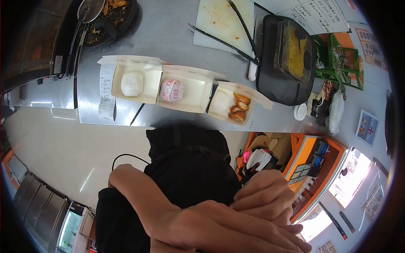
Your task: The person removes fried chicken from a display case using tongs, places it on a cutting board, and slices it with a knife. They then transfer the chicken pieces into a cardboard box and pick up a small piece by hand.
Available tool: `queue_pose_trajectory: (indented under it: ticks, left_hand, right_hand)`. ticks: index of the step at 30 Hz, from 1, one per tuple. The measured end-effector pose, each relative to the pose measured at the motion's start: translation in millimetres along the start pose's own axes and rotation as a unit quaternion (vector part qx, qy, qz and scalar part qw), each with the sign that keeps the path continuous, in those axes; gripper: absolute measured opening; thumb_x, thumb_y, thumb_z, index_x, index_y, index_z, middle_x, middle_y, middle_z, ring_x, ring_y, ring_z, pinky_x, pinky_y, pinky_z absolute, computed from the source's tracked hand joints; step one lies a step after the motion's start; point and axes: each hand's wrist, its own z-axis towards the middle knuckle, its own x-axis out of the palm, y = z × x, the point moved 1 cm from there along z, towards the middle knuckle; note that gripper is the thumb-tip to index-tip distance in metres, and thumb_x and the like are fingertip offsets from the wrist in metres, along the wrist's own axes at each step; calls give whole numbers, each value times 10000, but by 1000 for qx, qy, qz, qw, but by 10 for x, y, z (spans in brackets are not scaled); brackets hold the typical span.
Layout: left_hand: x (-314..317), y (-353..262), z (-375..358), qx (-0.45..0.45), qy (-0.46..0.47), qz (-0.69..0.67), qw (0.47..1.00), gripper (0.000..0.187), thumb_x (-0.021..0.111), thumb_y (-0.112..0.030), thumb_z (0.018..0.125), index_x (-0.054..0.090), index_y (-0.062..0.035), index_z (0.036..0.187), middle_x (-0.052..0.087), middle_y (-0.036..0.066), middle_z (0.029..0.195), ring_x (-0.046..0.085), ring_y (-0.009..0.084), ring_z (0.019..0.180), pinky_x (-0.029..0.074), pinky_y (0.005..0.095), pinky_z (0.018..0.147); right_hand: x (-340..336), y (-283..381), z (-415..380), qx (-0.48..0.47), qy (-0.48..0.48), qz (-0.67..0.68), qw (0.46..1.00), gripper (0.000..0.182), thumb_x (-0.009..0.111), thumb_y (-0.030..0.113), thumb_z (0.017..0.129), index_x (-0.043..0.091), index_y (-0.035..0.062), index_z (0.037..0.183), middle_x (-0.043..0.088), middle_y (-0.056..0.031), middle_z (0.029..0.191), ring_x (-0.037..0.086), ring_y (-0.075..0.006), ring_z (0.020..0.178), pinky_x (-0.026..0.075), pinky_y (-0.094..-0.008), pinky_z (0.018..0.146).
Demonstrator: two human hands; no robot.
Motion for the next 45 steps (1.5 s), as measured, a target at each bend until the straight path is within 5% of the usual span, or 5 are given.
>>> queue_pose_trajectory:
  ticks: [14,29,34,40,45]
  left_hand:
    - [-240,56,-44,-4,131,26,991,965,162,-614,1073,693,192,1089,695,357,1102,699,467,1082,518,561,1013]
    - [-386,45,-104,-284,197,69,936,688,359,-530,1080,633,68,1283,675,283,1220,626,392,1234,430,489,1114]
    - [-873,-43,81,-360,222,460,781,573,490,-433,1058,594,60,1331,621,211,1373,586,377,1282,432,484,1107]
    - [-2350,-991,-430,-435,117,847,283,544,643,-355,990,545,13,1378,617,250,1306,570,419,1229,450,488,1058]
    - [-3058,-1447,-633,-244,-199,886,340,528,676,-351,971,582,27,1329,629,254,1264,569,433,1205,455,490,1032]
  right_hand:
    - [-567,-847,-2601,649,114,-299,690,134,717,40,818,732,20,949,741,-145,826,722,-304,730,569,-397,691]
    - [-171,-1049,-4173,767,-44,-183,613,290,533,82,934,726,-57,1099,744,-171,913,698,-236,695,557,-375,721]
    - [-34,-1160,-5031,669,-78,-141,726,276,568,117,960,727,-50,1112,749,-145,901,687,-205,696,551,-366,697]
    - [-542,-958,-3724,635,-331,-95,691,288,659,167,987,652,-52,1174,718,-117,893,708,-185,741,589,-316,707]
    - [-776,-1144,-2785,538,-270,-229,765,433,805,156,879,606,-51,1203,653,-180,1192,716,-235,926,607,-347,751]
